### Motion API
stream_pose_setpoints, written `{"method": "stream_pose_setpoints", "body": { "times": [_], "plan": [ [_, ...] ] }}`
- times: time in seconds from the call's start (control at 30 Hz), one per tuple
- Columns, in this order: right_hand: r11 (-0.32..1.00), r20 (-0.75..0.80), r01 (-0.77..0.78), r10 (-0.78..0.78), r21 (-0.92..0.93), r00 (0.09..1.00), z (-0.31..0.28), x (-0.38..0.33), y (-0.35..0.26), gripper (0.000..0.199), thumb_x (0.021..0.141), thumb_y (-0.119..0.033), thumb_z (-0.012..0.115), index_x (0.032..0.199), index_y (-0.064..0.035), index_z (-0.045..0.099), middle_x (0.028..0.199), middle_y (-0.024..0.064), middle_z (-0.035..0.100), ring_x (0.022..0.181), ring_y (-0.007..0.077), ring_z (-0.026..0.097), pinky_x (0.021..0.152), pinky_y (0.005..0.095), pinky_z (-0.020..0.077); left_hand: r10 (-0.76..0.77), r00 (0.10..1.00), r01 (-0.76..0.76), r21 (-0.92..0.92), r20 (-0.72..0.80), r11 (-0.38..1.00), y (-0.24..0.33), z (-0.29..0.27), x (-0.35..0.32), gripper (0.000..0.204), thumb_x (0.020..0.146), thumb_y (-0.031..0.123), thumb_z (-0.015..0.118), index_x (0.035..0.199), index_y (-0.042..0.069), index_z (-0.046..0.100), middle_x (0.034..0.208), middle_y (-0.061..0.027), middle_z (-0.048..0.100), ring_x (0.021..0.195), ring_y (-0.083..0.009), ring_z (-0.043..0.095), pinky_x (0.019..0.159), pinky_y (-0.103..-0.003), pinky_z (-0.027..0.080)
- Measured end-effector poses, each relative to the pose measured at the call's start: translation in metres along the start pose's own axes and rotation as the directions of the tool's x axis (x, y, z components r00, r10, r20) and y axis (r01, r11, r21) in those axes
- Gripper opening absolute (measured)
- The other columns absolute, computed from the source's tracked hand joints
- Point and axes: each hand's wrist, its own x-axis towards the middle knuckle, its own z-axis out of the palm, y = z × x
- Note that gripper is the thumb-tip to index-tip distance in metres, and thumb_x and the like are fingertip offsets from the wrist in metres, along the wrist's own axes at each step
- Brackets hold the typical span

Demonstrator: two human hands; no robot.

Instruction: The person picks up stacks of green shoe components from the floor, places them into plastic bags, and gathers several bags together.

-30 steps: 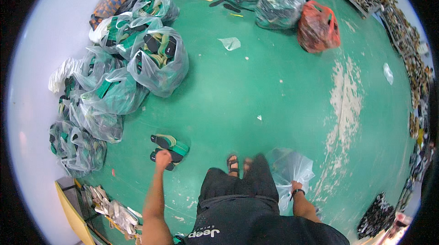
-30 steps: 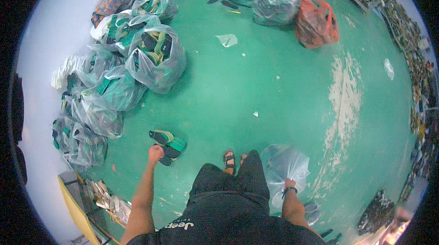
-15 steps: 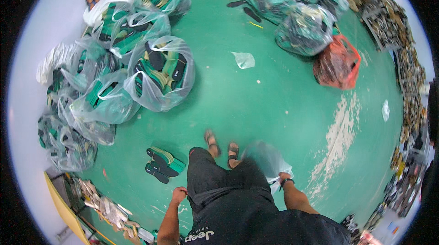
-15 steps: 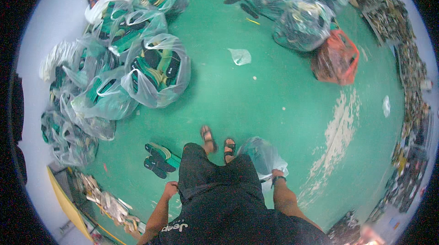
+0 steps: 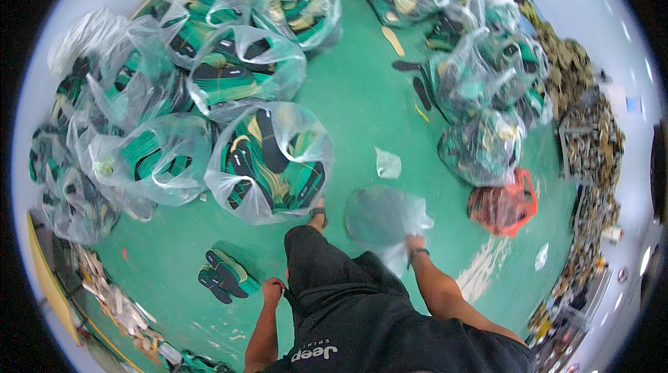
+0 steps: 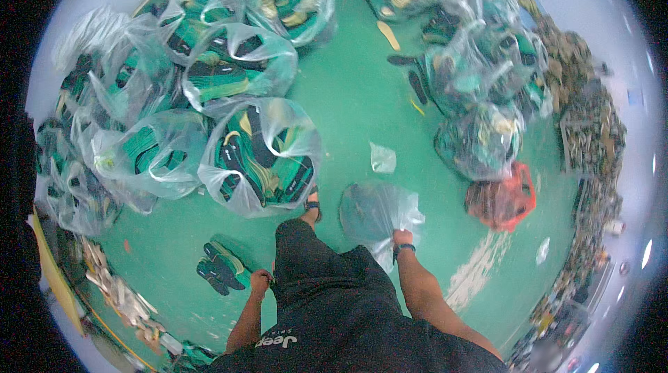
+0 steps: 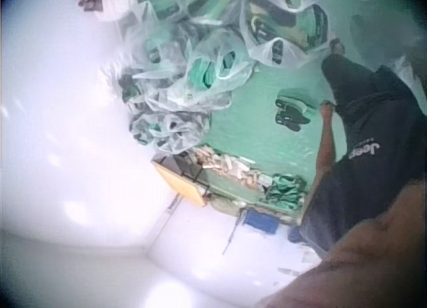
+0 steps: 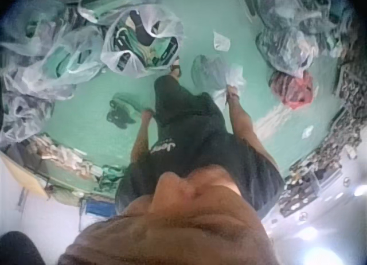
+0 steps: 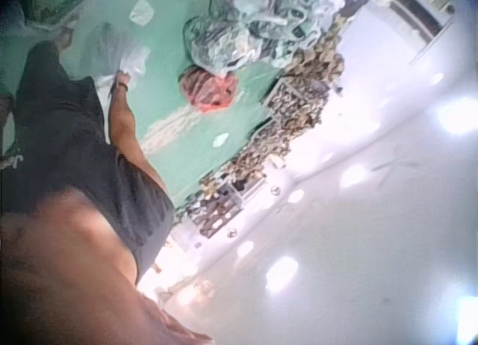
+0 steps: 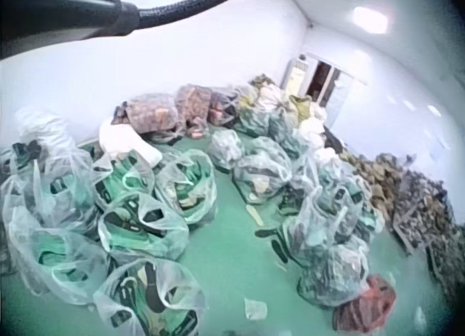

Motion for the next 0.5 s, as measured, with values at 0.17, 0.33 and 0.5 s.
{"method": "stream_pose_setpoints", "body": {
  "times": [0.17, 0.33, 0.5],
  "plan": [
    [0.764, -0.01, 0.009, -0.002, 0.645, 1.0, -0.153, 0.141, -0.161, 0.029, 0.07, -0.022, 0.056, 0.082, 0.0051, 0.057, 0.075, 0.0191, 0.059, 0.066, 0.0287, 0.057, 0.061, 0.0399, 0.0447, 0.0, 0.942, -0.007, -0.02, -0.336, 1.0, -0.007, -0.007, -0.04, 0.011, 0.06, 0.002, 0.049, 0.057, 0.004, 0.059, 0.056, -0.0094, 0.057, 0.053, -0.0196, 0.054, 0.05, -0.032, 0.042],
    [0.729, -0.078, 0.542, -0.624, -0.419, 0.778, -0.243, 0.305, -0.289, 0.036, 0.081, -0.033, 0.042, 0.088, -0.0023, 0.059, 0.086, 0.018, 0.061, 0.077, 0.0354, 0.058, 0.066, 0.0412, 0.0459, -0.195, 0.823, 0.087, -0.22, -0.533, 0.972, -0.008, 0.031, -0.128, 0.014, 0.059, -0.001, 0.045, 0.055, 0.004, 0.057, 0.054, -0.0083, 0.055, 0.052, -0.0184, 0.052, 0.051, -0.032, 0.041],
    [0.733, -0.319, 0.623, -0.542, 0.274, 0.778, -0.362, 0.362, -0.443, 0.05, 0.074, -0.042, 0.058, 0.081, 0.0078, 0.06, 0.079, 0.0202, 0.062, 0.072, 0.032, 0.056, 0.069, 0.0421, 0.0409, -0.638, 0.626, 0.184, -0.711, -0.448, 0.679, -0.038, 0.134, -0.241, 0.017, 0.06, -0.004, 0.04, 0.058, 0.003, 0.057, 0.051, -0.0057, 0.052, 0.045, -0.0134, 0.047, 0.039, -0.027, 0.035]
  ]
}}
